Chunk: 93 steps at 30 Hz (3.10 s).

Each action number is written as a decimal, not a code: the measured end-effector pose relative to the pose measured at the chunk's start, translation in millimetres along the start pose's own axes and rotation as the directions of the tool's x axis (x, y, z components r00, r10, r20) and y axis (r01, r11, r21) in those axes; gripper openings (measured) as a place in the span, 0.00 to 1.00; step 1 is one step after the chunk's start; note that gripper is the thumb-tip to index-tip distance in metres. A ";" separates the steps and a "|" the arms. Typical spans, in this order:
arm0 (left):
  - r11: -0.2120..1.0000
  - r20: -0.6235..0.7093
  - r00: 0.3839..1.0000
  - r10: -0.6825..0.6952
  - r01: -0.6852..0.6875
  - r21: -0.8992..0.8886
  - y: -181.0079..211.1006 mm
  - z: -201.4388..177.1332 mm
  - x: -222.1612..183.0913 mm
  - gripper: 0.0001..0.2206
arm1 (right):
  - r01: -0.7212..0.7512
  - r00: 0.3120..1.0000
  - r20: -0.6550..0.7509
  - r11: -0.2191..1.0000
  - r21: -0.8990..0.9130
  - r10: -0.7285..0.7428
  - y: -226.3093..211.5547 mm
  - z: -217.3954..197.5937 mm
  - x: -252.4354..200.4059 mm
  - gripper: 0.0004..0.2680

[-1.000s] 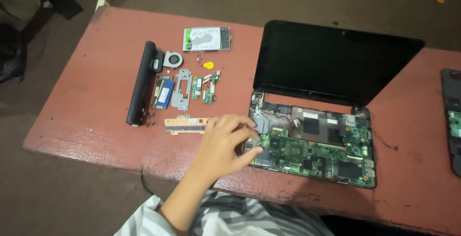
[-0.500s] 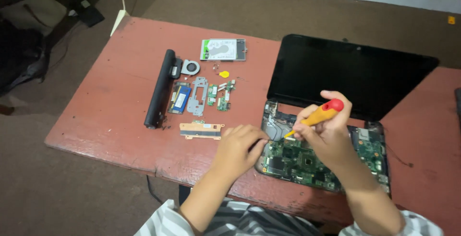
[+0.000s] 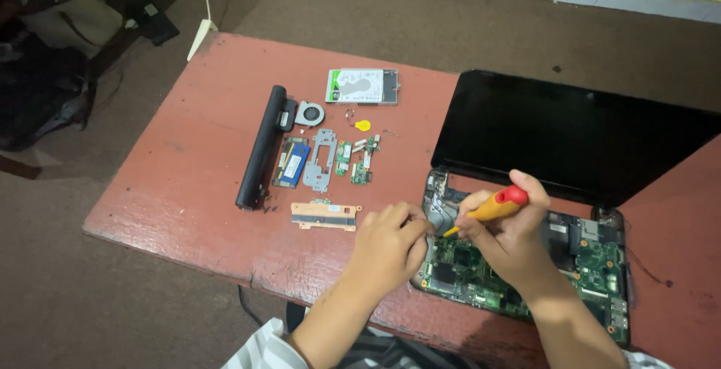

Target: Repairing a laptop by using a screwdriver to manipulate internal components on a workbench

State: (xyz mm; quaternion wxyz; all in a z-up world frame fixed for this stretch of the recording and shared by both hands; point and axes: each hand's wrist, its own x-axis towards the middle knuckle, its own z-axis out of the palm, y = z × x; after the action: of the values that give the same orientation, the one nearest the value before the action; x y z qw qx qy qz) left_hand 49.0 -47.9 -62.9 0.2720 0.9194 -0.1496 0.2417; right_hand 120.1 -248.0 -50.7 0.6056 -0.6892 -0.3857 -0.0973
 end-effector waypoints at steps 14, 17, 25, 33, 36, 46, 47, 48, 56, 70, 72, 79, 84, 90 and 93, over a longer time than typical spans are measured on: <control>0.993 0.034 0.999 0.022 -0.018 -0.113 1.9 -4.5 1.7 0.07 | 0.034 0.990 0.137 0.992 -0.123 -0.017 -21.9 -1.5 4.1 0.24; 0.994 0.007 1.000 0.029 -0.028 -0.108 5.5 -5.3 1.1 0.05 | 0.053 0.982 0.186 0.990 -0.131 -0.028 -35.3 -2.8 8.7 0.19; 0.997 0.005 1.000 0.017 -0.017 -0.076 4.7 -2.0 -1.4 0.05 | 0.071 0.996 0.086 0.869 -0.489 -0.033 -54.2 13.3 12.4 0.20; 0.995 0.009 1.000 -0.005 0.005 -0.099 6.5 -5.2 -0.5 0.07 | -0.069 0.953 0.231 0.882 -0.466 0.197 -79.7 22.8 30.8 0.17; 0.998 0.008 1.000 0.015 -0.014 -0.069 3.4 -5.1 2.3 0.10 | -0.092 0.932 0.278 0.895 -0.437 0.232 -82.9 20.8 38.3 0.17; 0.998 0.036 0.999 0.016 -0.013 -0.069 2.0 -2.7 -1.2 0.06 | 0.036 0.993 0.120 0.941 -0.337 0.005 -64.2 16.3 35.7 0.14; 0.997 0.038 0.999 0.017 -0.015 -0.072 1.7 -3.0 0.0 0.06 | 0.033 0.993 0.119 0.940 -0.339 0.008 -66.3 14.0 37.3 0.14; 0.997 0.028 0.999 0.028 -0.026 -0.068 1.4 -3.4 0.9 0.06 | -0.009 0.994 0.102 0.935 -0.356 0.048 -68.5 11.8 38.8 0.13; 0.998 0.000 1.000 0.018 -0.018 -0.060 5.6 -4.6 -3.5 0.06 | -0.183 0.951 0.155 0.893 -0.411 0.267 -93.8 10.3 47.8 0.13; 0.999 0.019 0.999 0.031 -0.032 0.038 -5.8 9.0 -6.6 0.02 | -0.102 0.994 -0.036 0.991 0.087 0.105 -36.1 15.0 36.5 0.11; 1.000 0.039 0.999 0.013 -0.014 0.027 -1.6 3.8 -4.5 0.02 | -0.123 0.992 -0.012 0.987 0.105 0.125 -43.4 20.8 39.6 0.08; 1.000 0.040 0.999 0.005 -0.005 0.005 -1.4 2.9 -1.6 0.04 | -0.047 0.993 0.097 0.983 -0.176 0.065 -58.4 8.8 43.6 0.06; 1.000 0.042 0.999 0.002 -0.002 0.001 -2.6 3.3 -0.6 0.04 | -0.146 0.975 0.151 0.980 -0.134 0.165 -70.9 -4.8 47.5 0.08; 1.000 0.036 0.999 0.008 -0.008 0.007 -0.3 1.8 -0.4 0.04 | -0.206 0.961 0.145 0.961 -0.186 0.234 -92.1 -0.8 53.8 0.10; 0.999 0.034 0.999 0.007 -0.006 -0.033 2.4 -2.3 1.1 0.05 | -0.230 0.955 0.172 0.969 -0.085 0.242 -87.2 5.0 51.1 0.09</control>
State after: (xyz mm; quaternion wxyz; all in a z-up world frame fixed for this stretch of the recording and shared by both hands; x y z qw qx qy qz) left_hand 48.2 -48.7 -59.6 0.2836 0.9183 -0.1613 0.2242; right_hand 96.8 -225.0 45.1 0.5530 -0.7553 -0.3508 0.0263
